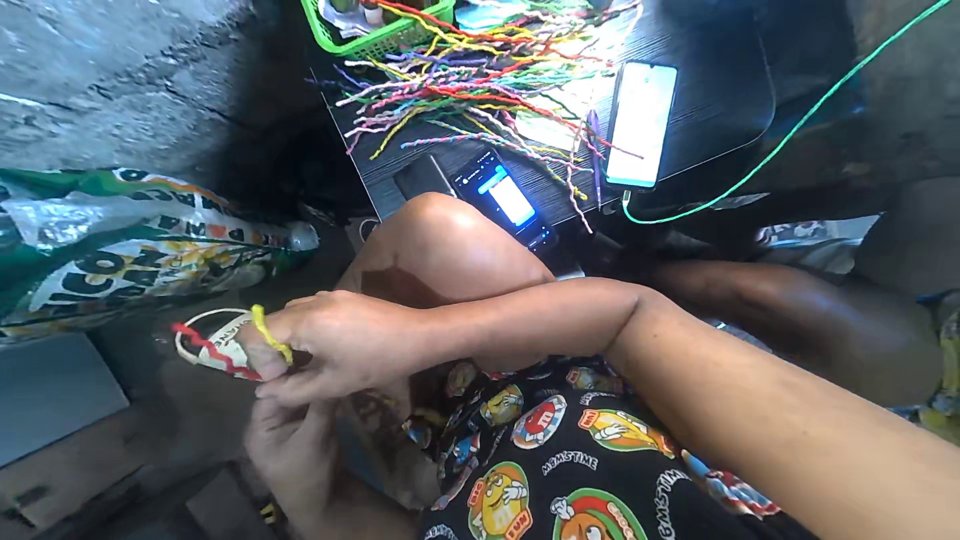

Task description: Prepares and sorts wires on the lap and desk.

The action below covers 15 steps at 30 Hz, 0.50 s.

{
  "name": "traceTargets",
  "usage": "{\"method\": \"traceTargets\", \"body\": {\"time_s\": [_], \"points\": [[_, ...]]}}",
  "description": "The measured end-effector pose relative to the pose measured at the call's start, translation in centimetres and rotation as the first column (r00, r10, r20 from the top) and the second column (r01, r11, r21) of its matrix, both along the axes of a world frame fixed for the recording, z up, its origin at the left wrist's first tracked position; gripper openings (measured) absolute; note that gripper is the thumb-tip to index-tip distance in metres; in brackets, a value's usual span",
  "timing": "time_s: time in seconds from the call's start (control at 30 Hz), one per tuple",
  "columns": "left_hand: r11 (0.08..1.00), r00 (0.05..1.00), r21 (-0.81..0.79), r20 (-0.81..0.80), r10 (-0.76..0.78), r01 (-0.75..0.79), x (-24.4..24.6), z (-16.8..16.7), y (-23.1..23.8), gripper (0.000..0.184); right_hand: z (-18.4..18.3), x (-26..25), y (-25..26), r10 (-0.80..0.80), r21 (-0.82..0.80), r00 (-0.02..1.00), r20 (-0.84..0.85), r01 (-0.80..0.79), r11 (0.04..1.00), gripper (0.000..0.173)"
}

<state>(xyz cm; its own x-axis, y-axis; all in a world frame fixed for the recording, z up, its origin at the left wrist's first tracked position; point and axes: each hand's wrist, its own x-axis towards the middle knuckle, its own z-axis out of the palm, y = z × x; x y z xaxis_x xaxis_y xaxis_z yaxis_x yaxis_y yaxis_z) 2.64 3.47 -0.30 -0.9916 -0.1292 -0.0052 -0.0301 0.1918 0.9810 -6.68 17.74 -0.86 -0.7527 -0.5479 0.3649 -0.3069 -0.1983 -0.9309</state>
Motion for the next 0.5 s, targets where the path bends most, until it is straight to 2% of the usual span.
{"method": "traceTargets", "body": {"time_s": [0.17, 0.27, 0.37, 0.5], "points": [[0.999, 0.999, 0.006, -0.005, 0.053, -0.053, 1.2, -0.3, -0.2, 0.03, 0.2, 0.4, -1.4, 0.092, 0.047, 0.995, 0.047, -0.094, 0.994, 0.015], [0.994, 1.0, 0.109, -0.011, 0.003, -0.002, 2.0, -0.4, -1.0, 0.018, 0.2, 0.6, -2.0, 0.117, 0.006, 0.99, 0.083, -0.118, 0.993, 0.012], [0.974, 0.996, 0.208, -0.025, -0.089, 0.092, 2.3, -0.3, -1.4, 0.021, 0.3, 0.6, -2.1, 0.119, 0.007, 0.989, 0.083, -0.12, 0.993, 0.012], [0.972, 0.998, 0.23, 0.02, -0.059, 0.053, 2.4, -0.3, -1.3, 0.013, 0.3, 0.7, -2.1, 0.147, 0.037, 0.987, 0.062, -0.15, 0.988, 0.013]]}}
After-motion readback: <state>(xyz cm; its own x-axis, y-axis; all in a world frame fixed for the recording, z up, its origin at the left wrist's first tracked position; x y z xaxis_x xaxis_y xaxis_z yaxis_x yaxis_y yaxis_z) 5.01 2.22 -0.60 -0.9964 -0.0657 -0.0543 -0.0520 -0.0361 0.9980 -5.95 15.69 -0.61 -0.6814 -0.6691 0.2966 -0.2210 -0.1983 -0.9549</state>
